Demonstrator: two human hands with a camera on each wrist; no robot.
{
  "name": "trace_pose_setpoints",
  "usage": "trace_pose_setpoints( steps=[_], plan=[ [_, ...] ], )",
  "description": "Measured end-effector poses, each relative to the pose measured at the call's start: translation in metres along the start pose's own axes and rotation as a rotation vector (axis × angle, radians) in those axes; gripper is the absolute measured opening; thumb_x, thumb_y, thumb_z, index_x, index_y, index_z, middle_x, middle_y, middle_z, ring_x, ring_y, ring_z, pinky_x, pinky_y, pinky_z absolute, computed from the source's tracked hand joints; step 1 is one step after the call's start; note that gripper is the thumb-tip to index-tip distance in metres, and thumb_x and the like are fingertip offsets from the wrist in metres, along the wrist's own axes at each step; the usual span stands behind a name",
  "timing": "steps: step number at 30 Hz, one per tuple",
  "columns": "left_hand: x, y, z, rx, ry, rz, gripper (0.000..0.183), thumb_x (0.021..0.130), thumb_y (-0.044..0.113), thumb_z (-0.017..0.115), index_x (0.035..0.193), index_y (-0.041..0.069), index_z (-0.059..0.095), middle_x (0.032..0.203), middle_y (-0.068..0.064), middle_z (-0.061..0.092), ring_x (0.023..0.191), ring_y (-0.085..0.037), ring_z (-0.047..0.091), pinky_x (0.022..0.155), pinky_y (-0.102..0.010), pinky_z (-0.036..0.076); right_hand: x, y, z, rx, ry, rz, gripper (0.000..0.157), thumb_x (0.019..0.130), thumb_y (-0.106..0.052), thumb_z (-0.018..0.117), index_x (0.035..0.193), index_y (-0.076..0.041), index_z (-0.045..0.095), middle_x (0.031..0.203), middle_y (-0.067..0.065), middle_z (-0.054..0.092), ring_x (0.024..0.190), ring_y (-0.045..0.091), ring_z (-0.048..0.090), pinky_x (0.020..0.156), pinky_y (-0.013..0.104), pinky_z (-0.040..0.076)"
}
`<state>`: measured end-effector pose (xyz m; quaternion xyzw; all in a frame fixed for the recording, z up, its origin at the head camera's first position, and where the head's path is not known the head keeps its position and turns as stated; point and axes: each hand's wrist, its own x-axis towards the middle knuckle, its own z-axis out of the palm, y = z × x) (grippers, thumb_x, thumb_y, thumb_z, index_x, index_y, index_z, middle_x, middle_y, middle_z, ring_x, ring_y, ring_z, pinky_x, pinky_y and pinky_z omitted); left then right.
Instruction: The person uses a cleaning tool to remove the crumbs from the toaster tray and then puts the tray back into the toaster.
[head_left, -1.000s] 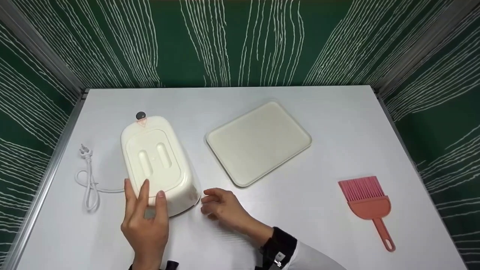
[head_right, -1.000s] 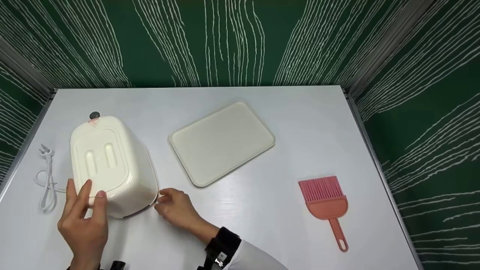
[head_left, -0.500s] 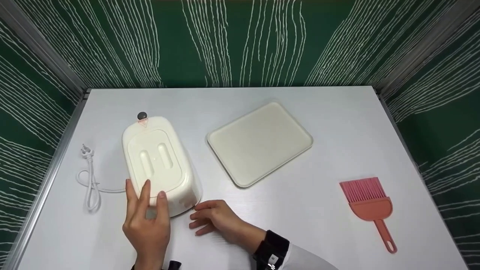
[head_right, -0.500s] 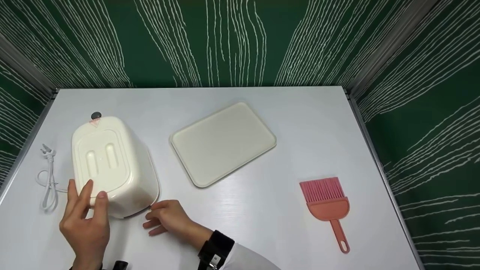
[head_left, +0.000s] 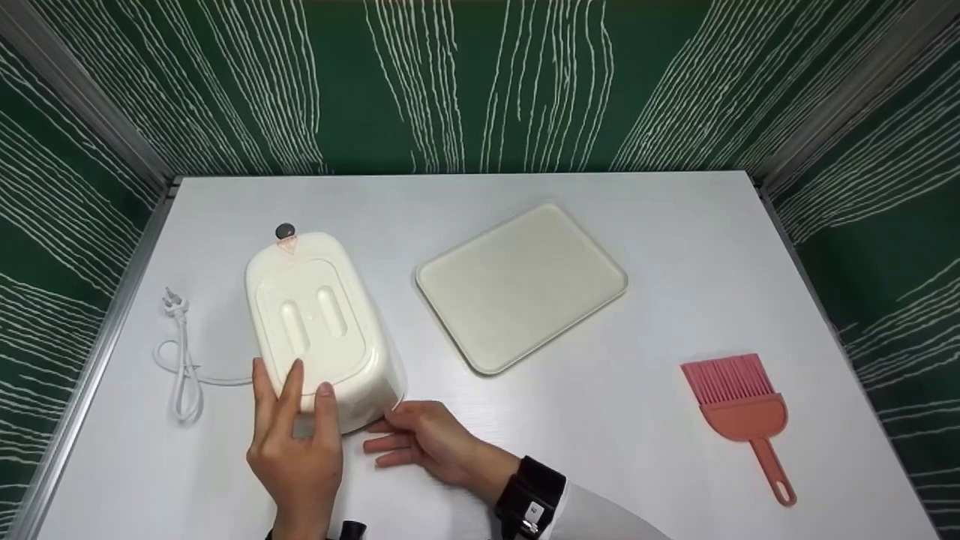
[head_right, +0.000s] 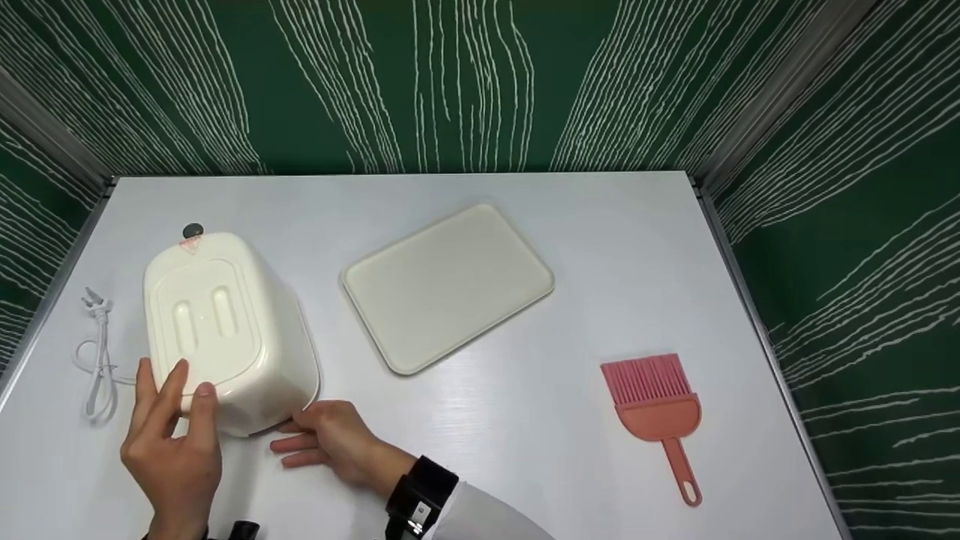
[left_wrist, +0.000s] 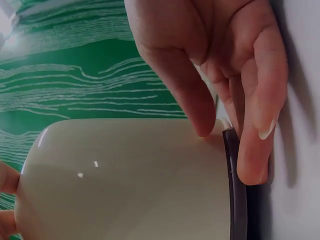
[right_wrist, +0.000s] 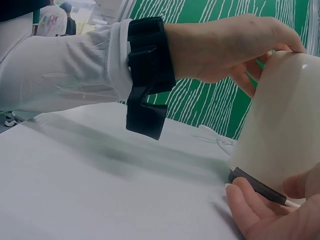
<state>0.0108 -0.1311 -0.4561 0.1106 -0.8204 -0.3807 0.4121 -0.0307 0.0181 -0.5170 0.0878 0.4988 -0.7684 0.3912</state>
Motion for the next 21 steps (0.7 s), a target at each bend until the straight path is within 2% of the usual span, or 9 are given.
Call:
trace_pose_setpoints(
  steps=[4, 9, 15, 21],
  plan=[
    [-0.001, 0.000, 0.000, -0.003, 0.001, -0.005, 0.040, 0.088, 0.006, 0.077, 0.126, -0.004, 0.073, 0.154, -0.028, 0.046, 0.134, -0.045, 0.053, 0.106, -0.016, 0.039, -0.002, 0.006, 0.004, 0.050, 0.017, -0.037, 0.018, 0.108, -0.011, 0.052, 0.101, 0.001, 0.064, 0.115, 0.019, 0.074, 0.100, 0.029, 0.076, 0.082, 0.040, 0.063],
    [-0.001, -0.001, 0.000, -0.011, 0.010, -0.009, 0.040, 0.088, 0.006, 0.076, 0.126, -0.004, 0.073, 0.154, -0.027, 0.046, 0.135, -0.044, 0.051, 0.107, -0.018, 0.039, -0.004, 0.014, 0.014, 0.120, 0.078, -0.070, 0.022, 0.110, -0.013, 0.049, 0.090, -0.010, 0.058, 0.110, 0.014, 0.074, 0.096, 0.020, 0.074, 0.078, 0.032, 0.062],
    [0.000, -0.002, 0.001, -0.013, 0.005, -0.005, 0.040, 0.088, 0.006, 0.076, 0.126, -0.004, 0.073, 0.155, -0.027, 0.046, 0.135, -0.044, 0.052, 0.106, -0.017, 0.039, -0.003, 0.022, 0.019, 0.132, 0.132, -0.122, 0.021, 0.110, -0.013, 0.052, 0.088, -0.011, 0.056, 0.106, 0.012, 0.074, 0.090, 0.017, 0.073, 0.070, 0.026, 0.059],
    [0.000, -0.001, 0.002, -0.043, 0.006, -0.001, 0.040, 0.088, 0.004, 0.076, 0.127, -0.004, 0.072, 0.156, -0.027, 0.044, 0.136, -0.043, 0.049, 0.105, -0.021, 0.042, -0.002, 0.025, 0.022, 0.107, 0.150, -0.152, 0.019, 0.110, -0.012, 0.052, 0.092, -0.007, 0.057, 0.109, 0.015, 0.074, 0.095, 0.022, 0.075, 0.073, 0.030, 0.062]
  ],
)
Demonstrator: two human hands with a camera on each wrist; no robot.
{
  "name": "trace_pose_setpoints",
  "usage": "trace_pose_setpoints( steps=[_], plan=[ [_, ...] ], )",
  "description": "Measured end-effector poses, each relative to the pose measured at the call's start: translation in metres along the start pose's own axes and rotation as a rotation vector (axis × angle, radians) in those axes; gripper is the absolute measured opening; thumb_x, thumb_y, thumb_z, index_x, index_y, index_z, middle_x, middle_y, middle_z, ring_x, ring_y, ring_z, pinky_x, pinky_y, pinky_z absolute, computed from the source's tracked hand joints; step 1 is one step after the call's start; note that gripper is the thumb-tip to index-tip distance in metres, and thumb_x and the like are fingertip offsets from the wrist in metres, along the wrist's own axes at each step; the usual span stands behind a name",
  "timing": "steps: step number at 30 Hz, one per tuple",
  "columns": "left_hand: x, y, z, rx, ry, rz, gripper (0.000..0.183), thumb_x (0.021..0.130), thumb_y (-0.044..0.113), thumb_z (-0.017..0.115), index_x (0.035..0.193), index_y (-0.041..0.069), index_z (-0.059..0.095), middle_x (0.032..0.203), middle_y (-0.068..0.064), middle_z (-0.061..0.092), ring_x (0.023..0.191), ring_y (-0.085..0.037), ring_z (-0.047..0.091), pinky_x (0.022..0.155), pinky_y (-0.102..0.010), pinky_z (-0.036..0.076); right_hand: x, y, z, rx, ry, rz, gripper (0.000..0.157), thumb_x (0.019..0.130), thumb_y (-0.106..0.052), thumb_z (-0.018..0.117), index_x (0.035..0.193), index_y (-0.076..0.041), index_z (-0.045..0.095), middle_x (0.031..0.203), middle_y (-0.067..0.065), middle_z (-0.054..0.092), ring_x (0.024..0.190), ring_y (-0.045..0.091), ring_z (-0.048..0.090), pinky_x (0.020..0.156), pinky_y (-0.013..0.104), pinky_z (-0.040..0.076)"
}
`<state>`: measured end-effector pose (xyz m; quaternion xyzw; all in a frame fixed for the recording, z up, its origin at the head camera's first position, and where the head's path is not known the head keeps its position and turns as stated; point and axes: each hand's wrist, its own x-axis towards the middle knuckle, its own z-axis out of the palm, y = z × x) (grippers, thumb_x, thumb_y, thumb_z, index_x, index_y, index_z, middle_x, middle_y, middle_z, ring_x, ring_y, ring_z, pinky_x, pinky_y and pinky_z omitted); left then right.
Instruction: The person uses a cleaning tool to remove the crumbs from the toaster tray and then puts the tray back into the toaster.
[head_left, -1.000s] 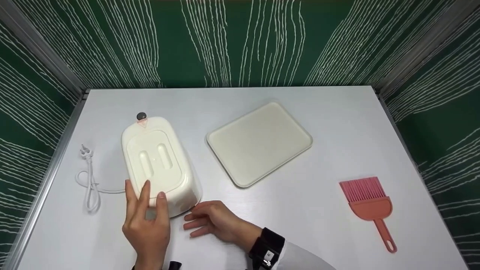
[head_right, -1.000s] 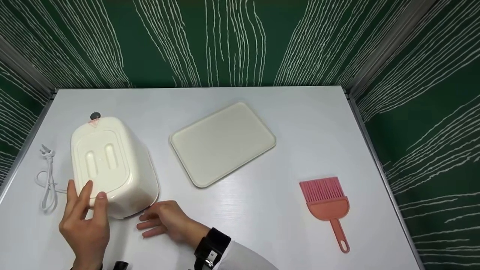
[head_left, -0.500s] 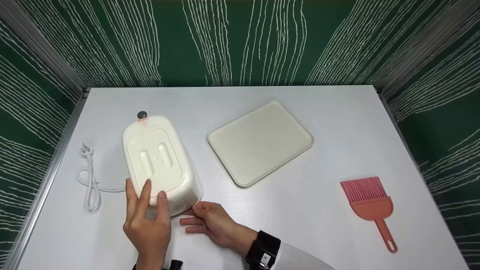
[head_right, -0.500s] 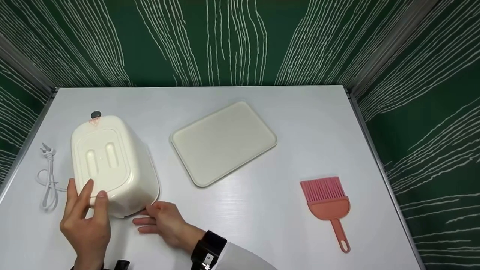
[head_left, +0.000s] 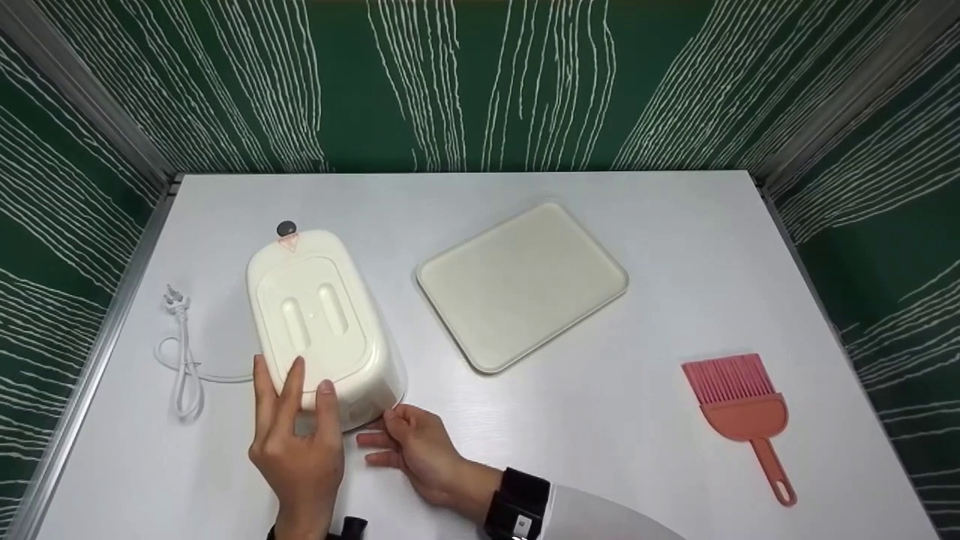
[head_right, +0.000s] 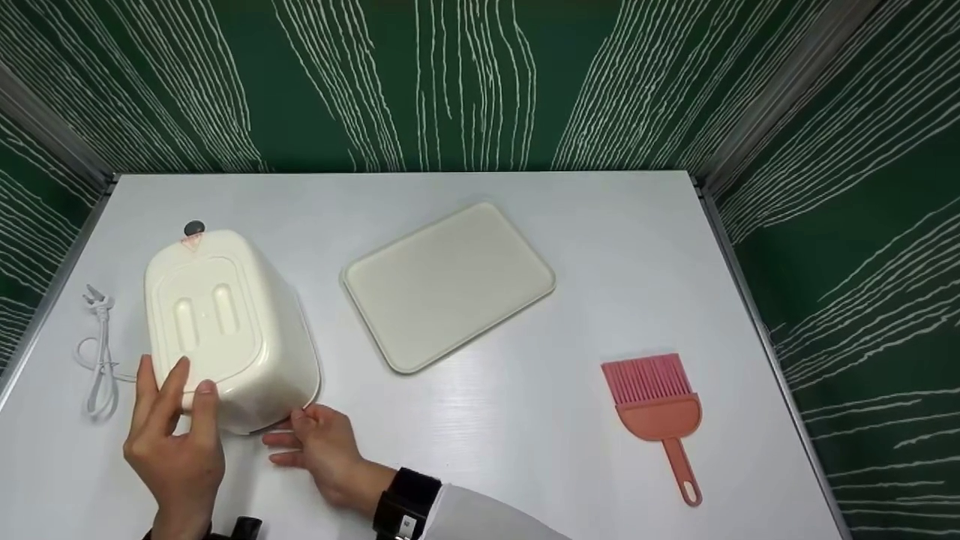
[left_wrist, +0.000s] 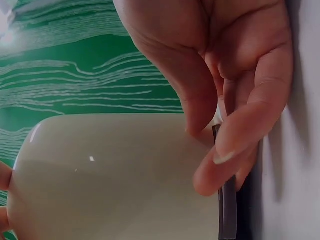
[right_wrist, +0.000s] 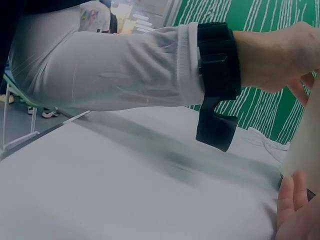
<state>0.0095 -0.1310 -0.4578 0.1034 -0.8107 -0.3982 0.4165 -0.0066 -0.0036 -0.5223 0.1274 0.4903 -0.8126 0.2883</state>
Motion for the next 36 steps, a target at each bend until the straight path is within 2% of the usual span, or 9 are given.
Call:
trace_pose_setpoints(
  steps=[7, 19, 29, 36],
  plan=[
    [0.0002, -0.0011, 0.0008, -0.015, 0.021, 0.025, 0.040, 0.087, 0.003, 0.075, 0.127, -0.003, 0.073, 0.155, -0.028, 0.046, 0.135, -0.044, 0.051, 0.104, -0.018, 0.041, 0.0002, 0.0003, 0.0048, -0.038, 0.033, -0.014, 0.019, 0.110, -0.009, 0.050, 0.112, 0.006, 0.061, 0.107, 0.016, 0.075, 0.102, 0.027, 0.075, 0.078, 0.034, 0.063],
    [0.0015, -0.0010, 0.0028, -0.003, 0.029, 0.044, 0.041, 0.086, 0.004, 0.077, 0.126, -0.003, 0.073, 0.154, -0.028, 0.046, 0.133, -0.047, 0.052, 0.101, -0.017, 0.042, 0.0022, -0.0005, 0.0033, -0.052, 0.024, 0.006, 0.017, 0.111, -0.010, 0.049, 0.097, -0.004, 0.056, 0.105, 0.016, 0.075, 0.102, 0.026, 0.075, 0.076, 0.033, 0.063],
    [0.0004, -0.0024, 0.0069, -0.008, 0.068, 0.071, 0.041, 0.083, 0.004, 0.080, 0.123, -0.002, 0.075, 0.150, -0.031, 0.049, 0.128, -0.050, 0.056, 0.099, -0.015, 0.042, 0.0021, 0.0002, 0.0052, -0.067, 0.039, -0.014, 0.018, 0.111, -0.009, 0.046, 0.102, 0.000, 0.058, 0.103, 0.017, 0.075, 0.100, 0.027, 0.076, 0.074, 0.034, 0.063],
    [0.0022, -0.0022, 0.0075, 0.009, 0.082, 0.092, 0.039, 0.085, 0.006, 0.079, 0.122, -0.002, 0.076, 0.149, -0.030, 0.051, 0.128, -0.048, 0.057, 0.102, -0.021, 0.044, 0.0015, -0.0011, 0.0084, -0.074, 0.073, -0.008, 0.017, 0.110, -0.007, 0.050, 0.111, 0.007, 0.060, 0.097, 0.017, 0.075, 0.090, 0.023, 0.077, 0.069, 0.031, 0.063]
  ],
)
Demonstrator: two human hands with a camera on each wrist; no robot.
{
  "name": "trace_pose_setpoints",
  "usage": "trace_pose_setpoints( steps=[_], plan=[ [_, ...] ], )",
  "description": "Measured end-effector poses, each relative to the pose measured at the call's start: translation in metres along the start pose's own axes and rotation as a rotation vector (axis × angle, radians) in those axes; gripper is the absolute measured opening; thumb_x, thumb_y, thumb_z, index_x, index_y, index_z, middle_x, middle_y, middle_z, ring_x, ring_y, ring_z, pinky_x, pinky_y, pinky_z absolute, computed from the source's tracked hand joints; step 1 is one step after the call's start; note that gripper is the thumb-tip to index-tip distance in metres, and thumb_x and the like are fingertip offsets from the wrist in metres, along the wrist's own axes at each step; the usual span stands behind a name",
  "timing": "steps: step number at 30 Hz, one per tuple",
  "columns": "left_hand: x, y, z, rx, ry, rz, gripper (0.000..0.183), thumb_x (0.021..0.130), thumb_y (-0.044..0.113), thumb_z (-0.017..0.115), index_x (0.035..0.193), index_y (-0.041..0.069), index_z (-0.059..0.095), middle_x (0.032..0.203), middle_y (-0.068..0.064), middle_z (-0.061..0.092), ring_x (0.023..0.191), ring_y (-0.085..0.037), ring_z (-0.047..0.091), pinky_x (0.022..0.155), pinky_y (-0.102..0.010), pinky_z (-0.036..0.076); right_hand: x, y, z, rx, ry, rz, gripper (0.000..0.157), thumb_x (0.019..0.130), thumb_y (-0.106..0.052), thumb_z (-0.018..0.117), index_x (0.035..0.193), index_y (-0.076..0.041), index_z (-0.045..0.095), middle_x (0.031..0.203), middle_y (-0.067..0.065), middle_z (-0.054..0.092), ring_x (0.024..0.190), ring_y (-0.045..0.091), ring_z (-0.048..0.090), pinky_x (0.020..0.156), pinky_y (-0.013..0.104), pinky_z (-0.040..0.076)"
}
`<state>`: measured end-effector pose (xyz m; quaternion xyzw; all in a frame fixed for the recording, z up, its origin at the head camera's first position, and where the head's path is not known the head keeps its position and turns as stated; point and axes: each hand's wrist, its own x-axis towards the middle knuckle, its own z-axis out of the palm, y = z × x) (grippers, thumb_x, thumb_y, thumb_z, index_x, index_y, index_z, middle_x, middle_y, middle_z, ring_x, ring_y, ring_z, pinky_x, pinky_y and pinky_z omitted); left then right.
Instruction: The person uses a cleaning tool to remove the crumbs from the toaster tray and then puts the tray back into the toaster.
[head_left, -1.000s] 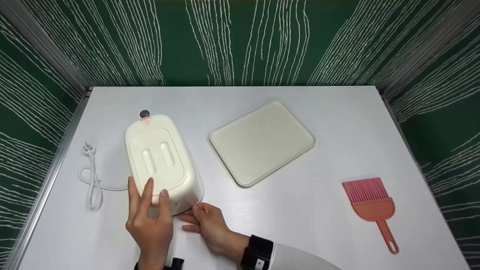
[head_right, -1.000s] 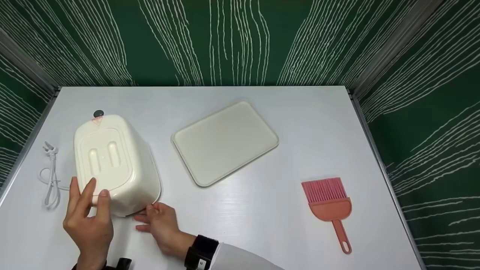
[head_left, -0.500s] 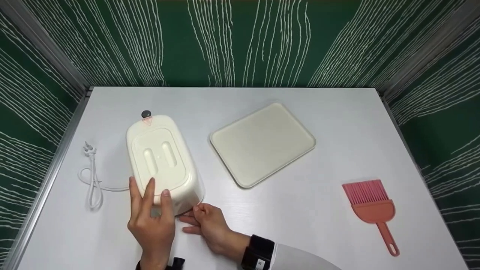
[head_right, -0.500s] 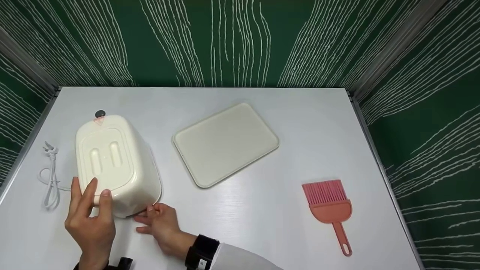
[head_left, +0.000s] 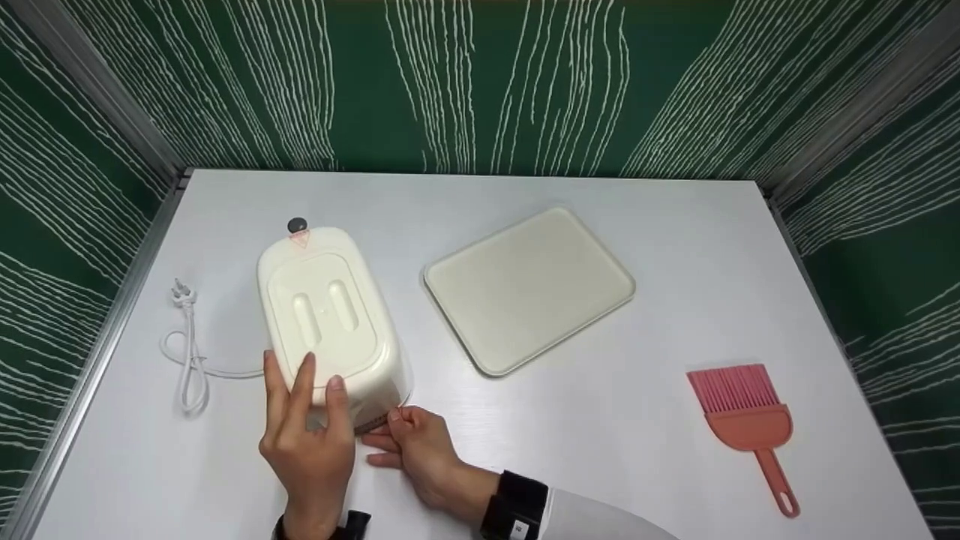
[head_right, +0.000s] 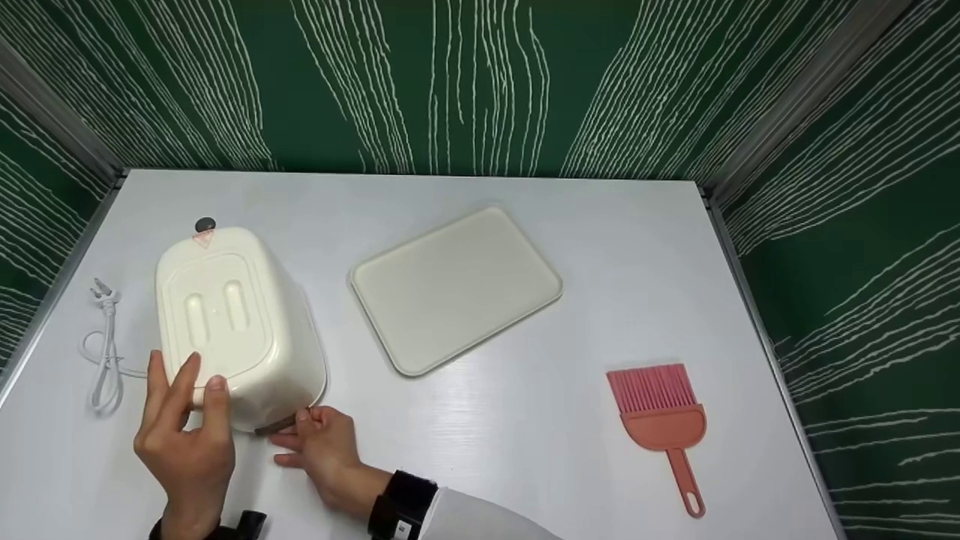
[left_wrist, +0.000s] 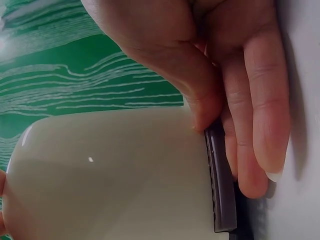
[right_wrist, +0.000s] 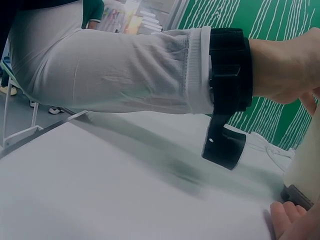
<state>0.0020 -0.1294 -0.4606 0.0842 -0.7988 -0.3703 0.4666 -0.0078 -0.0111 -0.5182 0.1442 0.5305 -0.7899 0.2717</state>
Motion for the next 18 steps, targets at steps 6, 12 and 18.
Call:
trace_pose_setpoints(
  steps=[6, 12, 18],
  plan=[
    [0.0008, -0.0004, -0.0007, 0.002, 0.001, 0.003, 0.039, 0.084, 0.007, 0.078, 0.122, -0.002, 0.076, 0.149, -0.030, 0.051, 0.127, -0.048, 0.057, 0.096, -0.040, 0.052, -0.0013, -0.0008, 0.0004, 0.015, -0.001, 0.002, 0.017, 0.109, -0.007, 0.051, 0.112, 0.007, 0.060, 0.095, 0.017, 0.076, 0.090, 0.023, 0.077, 0.069, 0.031, 0.063],
    [0.0008, -0.0006, -0.0008, -0.019, -0.005, -0.008, 0.039, 0.084, 0.005, 0.079, 0.122, -0.003, 0.076, 0.149, -0.032, 0.050, 0.127, -0.050, 0.056, 0.101, -0.022, 0.045, -0.0021, -0.0008, 0.0001, 0.017, 0.006, 0.000, 0.020, 0.109, -0.008, 0.051, 0.116, 0.009, 0.059, 0.096, 0.017, 0.075, 0.089, 0.023, 0.077, 0.069, 0.031, 0.063],
    [0.0002, -0.0001, -0.0008, -0.031, -0.003, -0.021, 0.039, 0.083, 0.003, 0.079, 0.121, -0.004, 0.075, 0.149, -0.032, 0.049, 0.128, -0.051, 0.054, 0.101, -0.019, 0.042, -0.0025, 0.0015, -0.0013, -0.008, 0.000, -0.013, 0.019, 0.110, -0.008, 0.050, 0.114, 0.009, 0.059, 0.096, 0.017, 0.075, 0.087, 0.024, 0.077, 0.069, 0.033, 0.063]
  ],
)
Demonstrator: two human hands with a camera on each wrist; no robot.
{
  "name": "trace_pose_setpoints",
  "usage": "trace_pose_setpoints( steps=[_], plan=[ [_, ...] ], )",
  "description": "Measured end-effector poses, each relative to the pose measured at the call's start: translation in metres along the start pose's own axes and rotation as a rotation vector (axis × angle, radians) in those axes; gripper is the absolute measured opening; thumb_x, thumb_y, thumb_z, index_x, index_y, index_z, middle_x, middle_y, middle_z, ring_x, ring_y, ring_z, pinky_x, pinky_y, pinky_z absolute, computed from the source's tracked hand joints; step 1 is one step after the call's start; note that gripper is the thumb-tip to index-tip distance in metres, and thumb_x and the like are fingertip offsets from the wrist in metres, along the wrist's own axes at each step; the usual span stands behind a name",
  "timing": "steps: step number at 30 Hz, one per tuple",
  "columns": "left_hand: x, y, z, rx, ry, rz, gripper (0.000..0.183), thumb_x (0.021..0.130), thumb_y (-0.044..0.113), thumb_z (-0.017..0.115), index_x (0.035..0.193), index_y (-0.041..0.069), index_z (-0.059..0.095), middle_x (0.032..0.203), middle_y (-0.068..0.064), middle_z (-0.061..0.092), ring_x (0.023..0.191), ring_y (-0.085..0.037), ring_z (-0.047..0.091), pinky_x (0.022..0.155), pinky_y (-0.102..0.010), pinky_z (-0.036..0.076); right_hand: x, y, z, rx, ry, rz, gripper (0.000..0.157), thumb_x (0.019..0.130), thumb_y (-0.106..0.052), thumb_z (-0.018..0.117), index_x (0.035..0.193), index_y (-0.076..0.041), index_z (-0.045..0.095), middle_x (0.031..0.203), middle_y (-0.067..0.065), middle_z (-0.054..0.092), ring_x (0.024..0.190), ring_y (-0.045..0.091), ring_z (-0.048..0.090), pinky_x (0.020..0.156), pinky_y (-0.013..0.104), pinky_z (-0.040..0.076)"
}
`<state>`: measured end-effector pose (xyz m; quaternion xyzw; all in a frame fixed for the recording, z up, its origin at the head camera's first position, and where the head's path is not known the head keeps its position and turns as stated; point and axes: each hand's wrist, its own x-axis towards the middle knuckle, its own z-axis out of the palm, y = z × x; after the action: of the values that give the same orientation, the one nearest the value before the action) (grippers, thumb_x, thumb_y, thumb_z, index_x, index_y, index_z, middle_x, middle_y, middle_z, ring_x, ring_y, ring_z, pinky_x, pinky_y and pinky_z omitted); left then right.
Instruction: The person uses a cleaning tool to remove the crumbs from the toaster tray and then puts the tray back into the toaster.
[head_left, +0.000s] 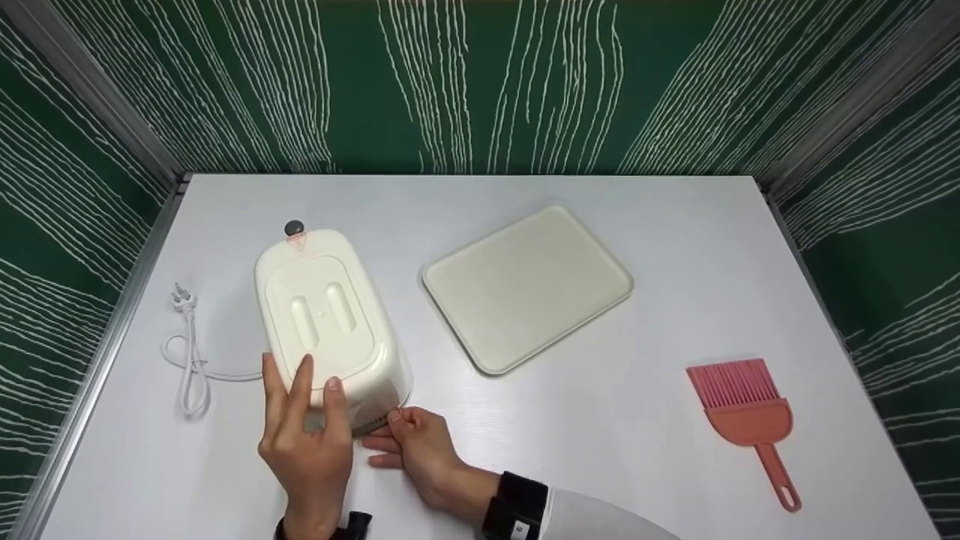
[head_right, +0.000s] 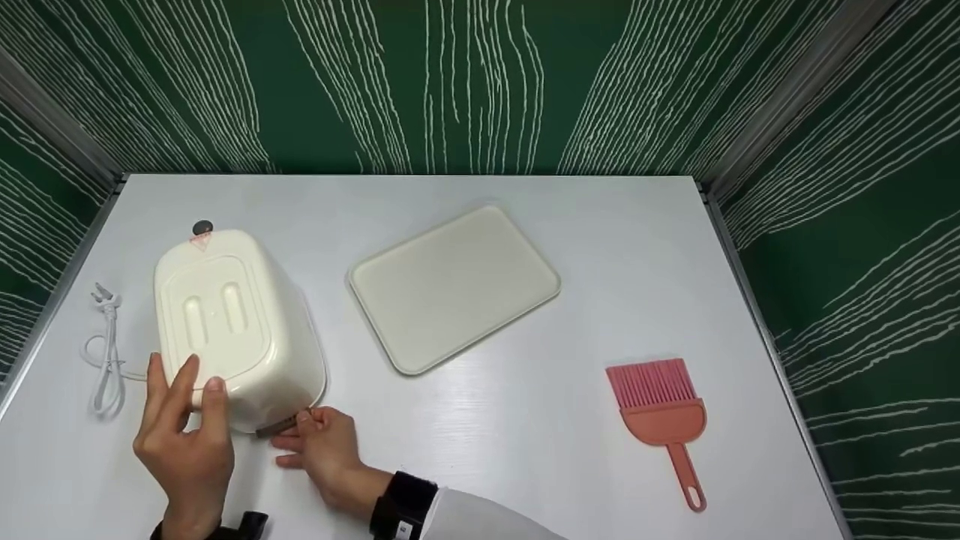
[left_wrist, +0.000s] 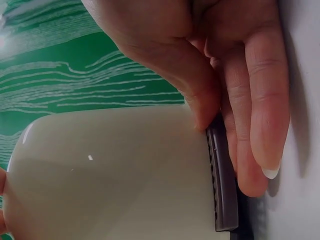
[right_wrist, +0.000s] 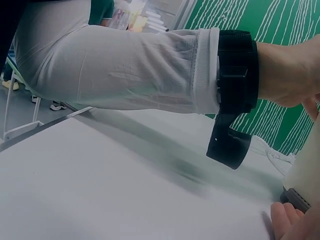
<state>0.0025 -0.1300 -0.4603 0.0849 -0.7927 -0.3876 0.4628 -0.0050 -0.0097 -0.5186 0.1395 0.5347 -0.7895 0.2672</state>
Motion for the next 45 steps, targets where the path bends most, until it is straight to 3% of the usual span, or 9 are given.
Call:
trace_pose_setpoints(
  steps=[6, 10, 14, 21, 25, 32, 45],
  plan=[
    [0.001, 0.001, -0.002, 0.009, -0.009, -0.012, 0.039, 0.084, 0.004, 0.079, 0.122, -0.003, 0.075, 0.150, -0.031, 0.049, 0.129, -0.050, 0.054, 0.102, -0.023, 0.043, -0.002, 0.001, -0.002, -0.008, -0.015, -0.002, 0.014, 0.110, -0.006, 0.048, 0.107, 0.004, 0.057, 0.098, 0.020, 0.076, 0.088, 0.026, 0.077, 0.069, 0.034, 0.064],
    [0.000, 0.001, -0.003, 0.024, -0.043, -0.028, 0.039, 0.087, 0.004, 0.077, 0.124, -0.004, 0.074, 0.152, -0.031, 0.046, 0.131, -0.048, 0.053, 0.098, -0.042, 0.051, -0.002, -0.002, -0.004, 0.009, -0.012, 0.029, 0.014, 0.108, -0.005, 0.049, 0.105, 0.004, 0.060, 0.097, 0.019, 0.075, 0.088, 0.026, 0.078, 0.070, 0.034, 0.064],
    [0.000, 0.001, -0.004, 0.037, -0.064, -0.032, 0.038, 0.088, 0.005, 0.075, 0.125, -0.005, 0.073, 0.152, -0.033, 0.045, 0.132, -0.048, 0.051, 0.091, -0.059, 0.052, 0.000, -0.004, -0.006, 0.033, -0.021, 0.045, 0.015, 0.106, -0.007, 0.054, 0.104, 0.004, 0.063, 0.099, 0.019, 0.076, 0.089, 0.025, 0.078, 0.071, 0.033, 0.064],
    [0.000, 0.001, -0.005, 0.038, -0.061, -0.036, 0.038, 0.089, 0.005, 0.075, 0.125, -0.006, 0.072, 0.152, -0.034, 0.044, 0.133, -0.050, 0.050, 0.090, -0.063, 0.051, 0.002, -0.001, -0.006, 0.044, -0.036, 0.012, 0.015, 0.108, -0.010, 0.056, 0.104, 0.003, 0.061, 0.103, 0.020, 0.075, 0.090, 0.026, 0.077, 0.071, 0.034, 0.064],
    [0.000, 0.001, -0.005, 0.035, -0.068, -0.037, 0.038, 0.089, 0.006, 0.076, 0.125, -0.006, 0.073, 0.152, -0.034, 0.044, 0.133, -0.050, 0.050, 0.091, -0.061, 0.051, 0.003, 0.000, -0.005, 0.038, -0.027, 0.013, 0.013, 0.107, -0.009, 0.056, 0.103, 0.002, 0.060, 0.101, 0.021, 0.075, 0.089, 0.027, 0.077, 0.069, 0.034, 0.064],
    [0.000, 0.002, -0.004, 0.028, -0.082, -0.036, 0.039, 0.088, 0.007, 0.077, 0.125, -0.005, 0.073, 0.151, -0.034, 0.044, 0.133, -0.050, 0.050, 0.104, -0.037, 0.045, 0.003, 0.000, -0.006, 0.002, -0.013, 0.011, 0.014, 0.108, -0.009, 0.054, 0.104, 0.003, 0.059, 0.099, 0.023, 0.076, 0.087, 0.026, 0.078, 0.069, 0.033, 0.063],
    [0.000, 0.002, -0.005, 0.030, -0.073, -0.039, 0.039, 0.088, 0.006, 0.078, 0.125, -0.006, 0.073, 0.151, -0.035, 0.044, 0.134, -0.050, 0.049, 0.105, -0.035, 0.044, -0.013, -0.002, -0.013, -0.029, -0.049, 0.040, 0.011, 0.108, -0.004, 0.050, 0.107, 0.005, 0.056, 0.098, 0.020, 0.076, 0.085, 0.024, 0.078, 0.072, 0.033, 0.063]
  ],
)
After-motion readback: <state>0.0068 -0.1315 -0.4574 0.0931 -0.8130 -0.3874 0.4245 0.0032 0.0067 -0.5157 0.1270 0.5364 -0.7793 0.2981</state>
